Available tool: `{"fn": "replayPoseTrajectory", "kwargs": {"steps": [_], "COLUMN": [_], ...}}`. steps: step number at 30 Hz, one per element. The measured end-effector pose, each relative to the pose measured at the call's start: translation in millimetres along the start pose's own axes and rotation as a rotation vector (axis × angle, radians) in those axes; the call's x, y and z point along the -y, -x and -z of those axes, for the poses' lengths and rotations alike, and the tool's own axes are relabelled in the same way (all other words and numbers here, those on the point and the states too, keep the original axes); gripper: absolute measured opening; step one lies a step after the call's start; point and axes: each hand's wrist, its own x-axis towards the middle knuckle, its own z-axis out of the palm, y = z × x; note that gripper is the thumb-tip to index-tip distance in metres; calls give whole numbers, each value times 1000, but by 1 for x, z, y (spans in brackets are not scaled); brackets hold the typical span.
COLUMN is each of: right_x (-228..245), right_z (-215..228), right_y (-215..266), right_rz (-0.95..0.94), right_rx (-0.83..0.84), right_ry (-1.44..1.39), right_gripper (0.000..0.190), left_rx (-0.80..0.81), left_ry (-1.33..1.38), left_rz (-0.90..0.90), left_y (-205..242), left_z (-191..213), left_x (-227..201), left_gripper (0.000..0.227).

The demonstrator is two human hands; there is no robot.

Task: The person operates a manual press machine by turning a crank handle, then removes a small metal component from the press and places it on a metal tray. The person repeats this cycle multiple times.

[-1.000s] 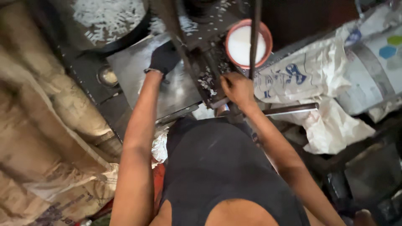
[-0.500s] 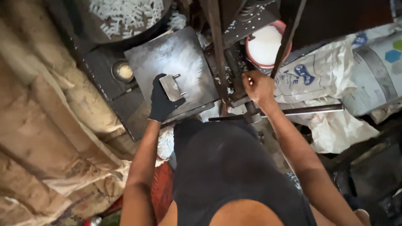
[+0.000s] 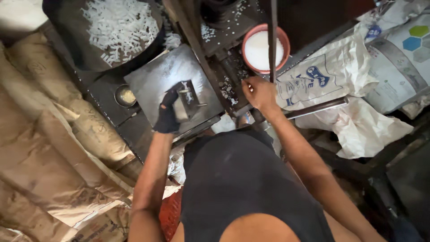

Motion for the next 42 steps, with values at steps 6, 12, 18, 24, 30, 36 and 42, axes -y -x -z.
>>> {"fn": "replayPoseTrajectory", "kwargs": {"steps": [6, 12, 18, 24, 30, 36, 42], "right_x": [-2, -7, -1, 3, -4, -10, -13], "right_z": [0, 0, 3, 7, 1, -10, -11], "right_y": [-2, -2, -3, -4, -4, -4, -3], "right_rz": [-8, 52, 46, 39, 84, 69, 73], "right_rx": [-2, 13, -15, -6, -2, 7, 7], "right_ry": [-42, -45, -48, -37, -4, 32, 29], "right_gripper": [20, 19, 18, 18, 18, 20, 19], "left_rx": [83, -58, 1, 82, 18, -16, 18], "left_ry": [-1319, -2235, -2144, -2032, -2116, -2062, -2007], "left_rz": [-588, -505, -718, -527, -352, -428, -475], "left_y": [56, 16, -4, -8, -9, -10, -15], "left_z": [-85, -95, -68, -67, -64, -58, -43], "left_x": [-77, -8, 17, 17, 5, -1, 11], "left_gripper": [98, 112, 101, 94, 86, 108, 93]}}
